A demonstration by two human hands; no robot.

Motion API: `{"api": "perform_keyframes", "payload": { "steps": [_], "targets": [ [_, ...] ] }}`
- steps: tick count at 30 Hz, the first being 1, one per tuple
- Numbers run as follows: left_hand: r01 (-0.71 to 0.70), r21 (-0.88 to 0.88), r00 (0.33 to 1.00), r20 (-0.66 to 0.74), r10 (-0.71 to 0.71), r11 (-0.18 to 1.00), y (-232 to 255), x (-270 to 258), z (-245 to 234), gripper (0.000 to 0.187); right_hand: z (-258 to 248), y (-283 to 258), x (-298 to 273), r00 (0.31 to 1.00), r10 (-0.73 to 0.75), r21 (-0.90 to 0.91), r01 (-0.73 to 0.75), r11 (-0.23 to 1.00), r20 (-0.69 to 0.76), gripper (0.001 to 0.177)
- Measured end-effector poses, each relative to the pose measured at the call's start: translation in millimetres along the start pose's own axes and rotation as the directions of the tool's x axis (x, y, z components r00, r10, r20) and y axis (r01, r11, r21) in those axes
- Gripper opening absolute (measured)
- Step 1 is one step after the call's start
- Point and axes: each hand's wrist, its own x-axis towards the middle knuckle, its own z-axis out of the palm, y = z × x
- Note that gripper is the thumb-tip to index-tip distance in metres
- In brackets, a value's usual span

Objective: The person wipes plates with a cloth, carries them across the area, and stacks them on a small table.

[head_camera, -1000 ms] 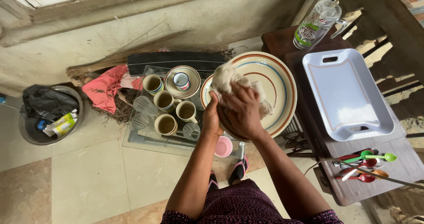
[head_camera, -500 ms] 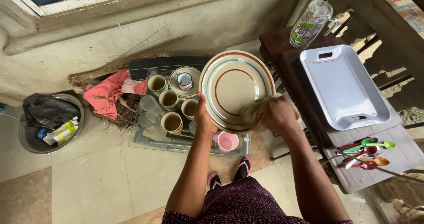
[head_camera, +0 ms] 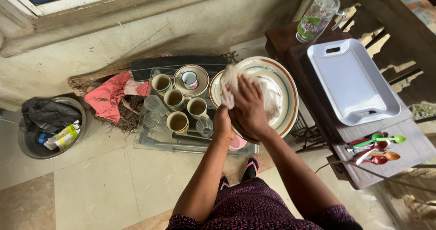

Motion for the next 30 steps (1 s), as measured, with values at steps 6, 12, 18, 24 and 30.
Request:
{"api": "perform_keyframes", "payload": {
  "steps": [6, 12, 18, 24, 30],
  "targets": [
    [-0.045, 0.169, 0.999, 0.011, 0.044, 0.985, 2.1, -17.1, 5.1, 0.063, 13.9, 55.0, 15.8, 0.966, 0.224, -0.103, -0.238, 0.966, -0.132, 0.069],
    [-0.161, 0.181, 0.982, -0.063, 0.175, 0.97, -0.5, -15.9, -6.9, 0.061, 10.8, 84.6, 0.7, 0.904, 0.397, -0.108, -0.416, 0.903, -0.159, 0.068],
    [-0.256, 0.042, 0.966, -0.032, 0.258, 0.966, 17.8, -12.2, 8.1, 0.06, 25.8, 62.5, -39.2, 0.875, 0.464, -0.199, -0.483, 0.852, -0.137, 0.06],
    [-0.182, 0.0, 0.97, -0.164, 0.179, 0.983, 18.1, -4.1, 12.5, 0.057, 40.7, 23.6, -51.0, 0.88, 0.476, -0.151, -0.468, 0.871, 0.013, 0.052],
    [-0.093, -0.187, 0.979, 0.162, 0.124, 0.978, 6.8, 3.9, 10.3, 0.052, 25.6, -15.5, -45.9, 0.962, 0.27, 0.302, -0.272, 0.914, 0.049, 0.058]
  ]
}}
